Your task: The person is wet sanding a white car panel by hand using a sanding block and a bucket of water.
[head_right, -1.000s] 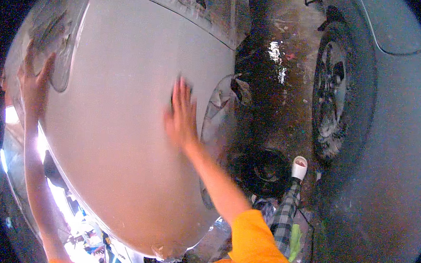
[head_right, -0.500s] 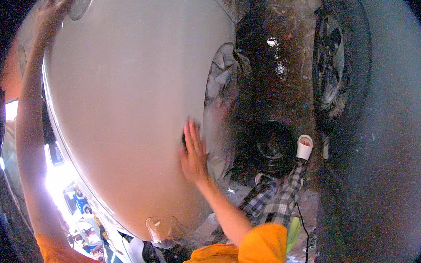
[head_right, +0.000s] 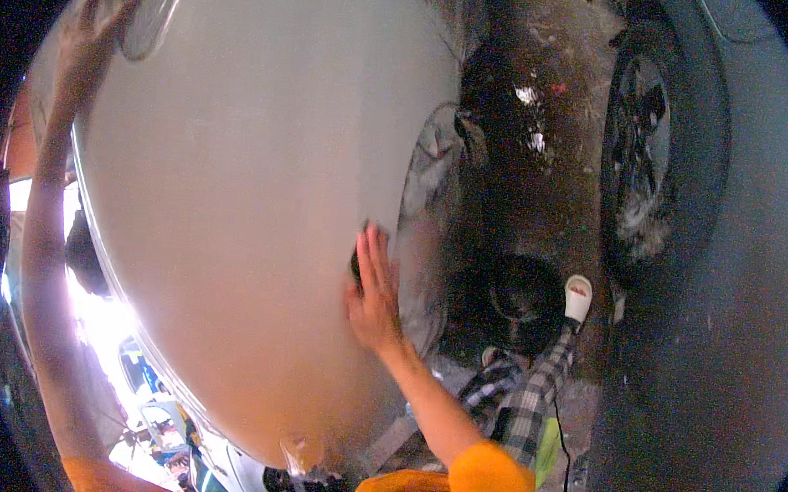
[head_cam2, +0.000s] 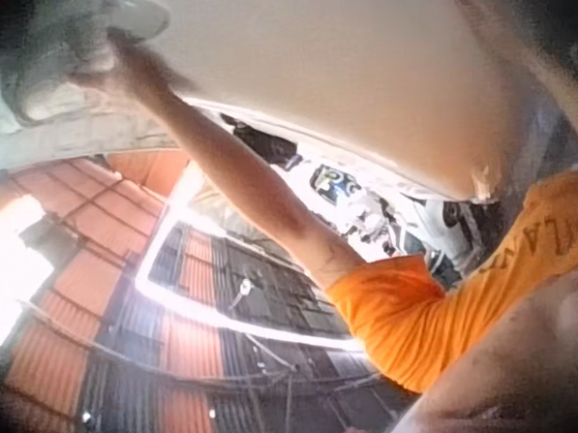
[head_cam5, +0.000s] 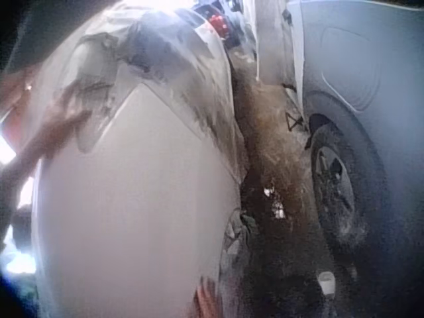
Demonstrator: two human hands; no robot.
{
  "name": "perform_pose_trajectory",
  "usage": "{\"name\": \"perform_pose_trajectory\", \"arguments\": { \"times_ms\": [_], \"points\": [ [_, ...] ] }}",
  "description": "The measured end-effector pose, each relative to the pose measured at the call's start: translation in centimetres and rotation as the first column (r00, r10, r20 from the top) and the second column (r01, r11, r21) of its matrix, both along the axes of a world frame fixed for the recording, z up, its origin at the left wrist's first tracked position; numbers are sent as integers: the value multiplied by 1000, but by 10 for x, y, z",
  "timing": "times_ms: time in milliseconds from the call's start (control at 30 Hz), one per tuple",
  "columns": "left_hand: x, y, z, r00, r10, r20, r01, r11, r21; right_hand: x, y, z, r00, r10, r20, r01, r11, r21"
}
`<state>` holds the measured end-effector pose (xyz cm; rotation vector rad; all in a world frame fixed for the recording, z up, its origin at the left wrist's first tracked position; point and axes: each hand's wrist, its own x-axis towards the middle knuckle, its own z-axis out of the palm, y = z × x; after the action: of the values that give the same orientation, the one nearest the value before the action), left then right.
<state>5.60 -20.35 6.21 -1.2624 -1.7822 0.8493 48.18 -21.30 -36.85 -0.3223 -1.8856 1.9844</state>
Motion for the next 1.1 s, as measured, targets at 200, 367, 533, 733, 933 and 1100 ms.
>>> {"name": "perform_pose_trajectory", "arguments": {
  "times_ms": [200, 367, 533, 733, 933, 1100],
  "points": [
    [30, 21, -24, 971, 222, 93, -234, 962, 142, -207, 163, 27, 989, -148, 19, 145, 981, 127],
    [56, 32, -28, 907, 318, 277, -397, 865, 306, -217, 164, 32, 994, -18, 110, 7, 995, 95],
    [71, 52, -30, 887, 359, 290, -448, 821, 354, -235, 182, 34, 998, 11, 61, -18, 994, 111],
    [78, 60, -39, 880, 341, 331, -450, 822, 350, -254, 217, 30, 999, -5, 52, -2, 990, 143],
    [79, 58, -24, 892, 357, 279, -438, 837, 329, -237, 201, 42, 985, 77, 154, -107, 974, 197],
    [74, 63, -31, 913, 294, 283, -387, 844, 371, -265, 208, 46, 992, -98, 83, 86, 987, 140]
  ]
}}
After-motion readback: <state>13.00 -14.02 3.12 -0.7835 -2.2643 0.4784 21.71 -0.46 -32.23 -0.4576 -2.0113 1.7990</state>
